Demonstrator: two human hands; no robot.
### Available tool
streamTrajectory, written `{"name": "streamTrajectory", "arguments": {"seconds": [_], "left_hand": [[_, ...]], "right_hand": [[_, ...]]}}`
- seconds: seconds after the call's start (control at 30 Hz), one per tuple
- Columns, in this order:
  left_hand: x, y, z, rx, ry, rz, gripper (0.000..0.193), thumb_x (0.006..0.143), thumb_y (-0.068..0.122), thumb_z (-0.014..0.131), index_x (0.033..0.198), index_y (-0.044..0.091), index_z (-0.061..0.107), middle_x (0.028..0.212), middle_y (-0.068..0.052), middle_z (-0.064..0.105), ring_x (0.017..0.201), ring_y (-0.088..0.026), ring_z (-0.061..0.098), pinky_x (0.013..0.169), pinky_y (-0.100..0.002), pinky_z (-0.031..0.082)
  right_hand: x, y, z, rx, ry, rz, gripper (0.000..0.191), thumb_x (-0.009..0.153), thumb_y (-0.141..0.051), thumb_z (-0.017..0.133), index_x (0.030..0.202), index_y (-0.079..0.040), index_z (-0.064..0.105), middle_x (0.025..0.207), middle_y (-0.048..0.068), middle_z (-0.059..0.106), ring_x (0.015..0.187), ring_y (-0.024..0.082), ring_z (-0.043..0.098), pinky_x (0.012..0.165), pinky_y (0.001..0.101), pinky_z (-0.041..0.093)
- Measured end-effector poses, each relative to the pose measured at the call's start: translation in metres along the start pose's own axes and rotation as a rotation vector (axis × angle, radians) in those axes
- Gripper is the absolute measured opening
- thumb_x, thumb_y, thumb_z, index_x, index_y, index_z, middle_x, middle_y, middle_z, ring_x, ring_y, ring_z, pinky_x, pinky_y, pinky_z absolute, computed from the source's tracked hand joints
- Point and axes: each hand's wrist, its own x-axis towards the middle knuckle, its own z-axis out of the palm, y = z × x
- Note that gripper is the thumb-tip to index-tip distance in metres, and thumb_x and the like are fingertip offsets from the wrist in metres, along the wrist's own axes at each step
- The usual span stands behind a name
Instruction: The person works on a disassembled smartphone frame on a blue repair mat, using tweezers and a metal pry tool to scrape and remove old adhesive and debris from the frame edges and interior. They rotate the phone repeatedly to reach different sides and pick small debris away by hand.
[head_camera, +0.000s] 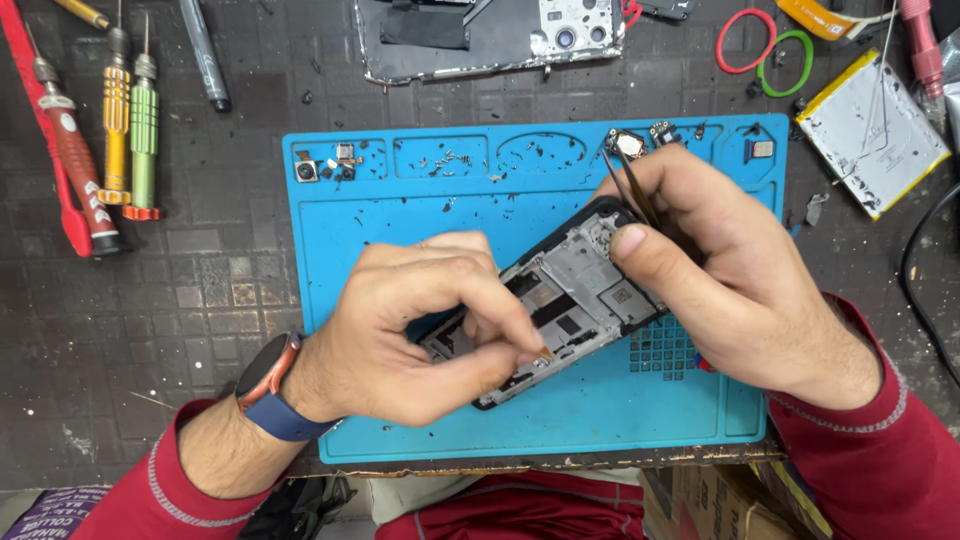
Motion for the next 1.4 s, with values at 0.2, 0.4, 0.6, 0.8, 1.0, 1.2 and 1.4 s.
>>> {"name": "streamTrajectory", "arguments": {"seconds": [0.2,0.4,0.6,0.8,1.0,1.2,1.4], "left_hand": [[0.0,0.006,0.007,-0.247,0.116,-0.188,0.078,0.083,-0.001,0.086,0.143,0.008,0.037,0.093,0.0,0.059,0.085,-0.009,0.061,0.079,-0.023,0.056],[0.005,-0.003,0.0,-0.432,0.276,-0.147,0.079,0.086,0.002,0.082,0.146,0.007,0.03,0.121,-0.007,0.059,0.115,-0.014,0.061,0.103,-0.028,0.059],[0.002,-0.008,-0.001,-0.454,0.284,-0.271,0.055,0.087,0.003,0.079,0.13,-0.001,0.046,0.116,-0.01,0.066,0.107,-0.011,0.066,0.096,-0.027,0.056],[-0.008,-0.017,0.006,-0.449,0.352,-0.24,0.038,0.1,0.004,0.078,0.13,-0.001,0.055,0.112,-0.009,0.071,0.1,-0.009,0.067,0.091,-0.026,0.057],[-0.013,-0.016,0.001,-0.421,0.39,-0.183,0.023,0.106,0.008,0.075,0.123,-0.002,0.064,0.109,-0.005,0.075,0.098,-0.007,0.069,0.092,-0.024,0.058],[-0.002,-0.012,0.006,-0.382,0.325,-0.323,0.025,0.099,0.011,0.077,0.12,-0.002,0.071,0.106,-0.005,0.076,0.092,-0.007,0.068,0.081,-0.025,0.058],[0.006,-0.016,0.012,-0.319,0.328,-0.351,0.025,0.1,0.012,0.075,0.12,-0.002,0.068,0.108,-0.005,0.076,0.094,-0.005,0.069,0.083,-0.023,0.06]], "right_hand": [[-0.005,0.005,0.001,-0.015,0.102,-0.054,0.019,0.109,-0.011,0.048,0.122,0.001,0.055,0.1,-0.003,0.053,0.088,0.004,0.044,0.078,0.0196,0.04],[-0.006,0.014,0.0,0.234,0.367,-0.172,0.022,0.11,-0.016,0.049,0.122,0.001,0.053,0.099,0.001,0.058,0.084,0.004,0.051,0.079,0.0183,0.043],[-0.01,0.021,-0.001,0.307,0.488,-0.254,0.021,0.114,-0.015,0.049,0.122,0.003,0.051,0.097,0.004,0.055,0.081,0.008,0.05,0.078,0.0199,0.042],[-0.004,0.022,-0.005,0.248,0.422,-0.317,0.021,0.113,-0.021,0.049,0.118,0.0,0.051,0.097,0.005,0.055,0.082,0.01,0.051,0.078,0.0213,0.043],[-0.001,0.018,-0.008,0.264,0.428,-0.332,0.017,0.115,-0.018,0.051,0.115,-0.002,0.051,0.097,0.006,0.057,0.083,0.011,0.053,0.078,0.0229,0.044],[-0.003,0.017,-0.012,0.288,0.426,-0.328,0.013,0.116,-0.015,0.054,0.113,-0.003,0.051,0.098,0.007,0.059,0.084,0.012,0.055,0.077,0.0245,0.045],[-0.003,0.016,-0.017,0.322,0.416,-0.314,0.012,0.117,-0.012,0.056,0.11,-0.004,0.051,0.099,0.008,0.061,0.085,0.013,0.057,0.076,0.026,0.046]]}}
